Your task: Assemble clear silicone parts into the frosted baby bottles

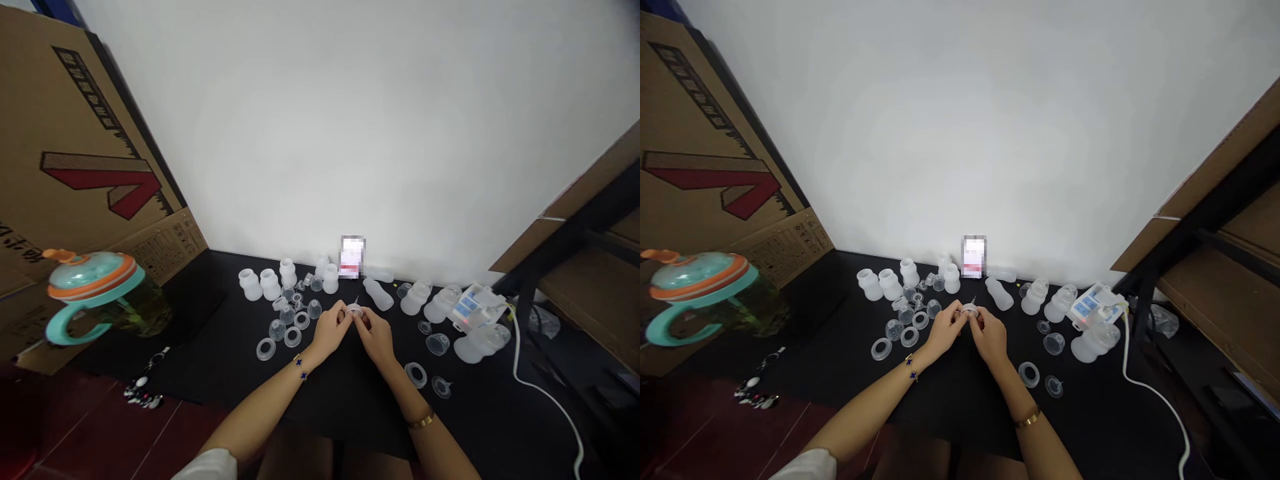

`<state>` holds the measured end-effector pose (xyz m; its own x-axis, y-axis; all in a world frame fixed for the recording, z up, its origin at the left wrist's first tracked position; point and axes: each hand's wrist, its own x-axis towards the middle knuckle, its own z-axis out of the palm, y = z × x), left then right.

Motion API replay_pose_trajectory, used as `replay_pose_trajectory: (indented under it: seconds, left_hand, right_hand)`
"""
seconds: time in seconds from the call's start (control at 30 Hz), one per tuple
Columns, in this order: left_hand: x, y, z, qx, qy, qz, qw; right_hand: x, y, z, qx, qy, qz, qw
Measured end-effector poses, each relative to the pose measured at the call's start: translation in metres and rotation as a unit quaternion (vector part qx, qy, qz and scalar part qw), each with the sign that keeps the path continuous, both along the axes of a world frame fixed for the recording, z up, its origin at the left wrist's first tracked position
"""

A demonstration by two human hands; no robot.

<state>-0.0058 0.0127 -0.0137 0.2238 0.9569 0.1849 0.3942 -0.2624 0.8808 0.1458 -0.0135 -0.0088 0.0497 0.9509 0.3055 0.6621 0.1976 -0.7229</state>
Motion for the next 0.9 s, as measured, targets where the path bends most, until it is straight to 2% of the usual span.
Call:
replay_pose_trajectory:
  seconds: [0.2, 0.33, 0.6, 0.9]
  left_hand:
    - [0.0016, -0.0023, 0.0048, 0.006, 0.035, -0.010, 0.999]
    - [0.0027, -0.0024, 0.0026, 0.004, 0.054, -0.007, 0.999]
    - [0.0020, 0.0002, -0.0012, 0.022, 0.059, 0.015, 0.998]
    - [0.0021, -0.0025, -0.0015, 0.042, 0.110, 0.007, 0.993]
  right_hand:
    - [-0.0007, 0.0010, 0.0003, -0.013, 0.071, 0.014, 0.997]
    - [-0.0012, 0.0010, 0.0003, -0.023, 0.087, 0.023, 0.996]
    - [-0.0030, -0.0007, 0.0056, -0.026, 0.019, 0.009, 0.999]
    - [-0.0020, 0.0004, 0.0021, -0.024, -0.054, -0.006, 0.998]
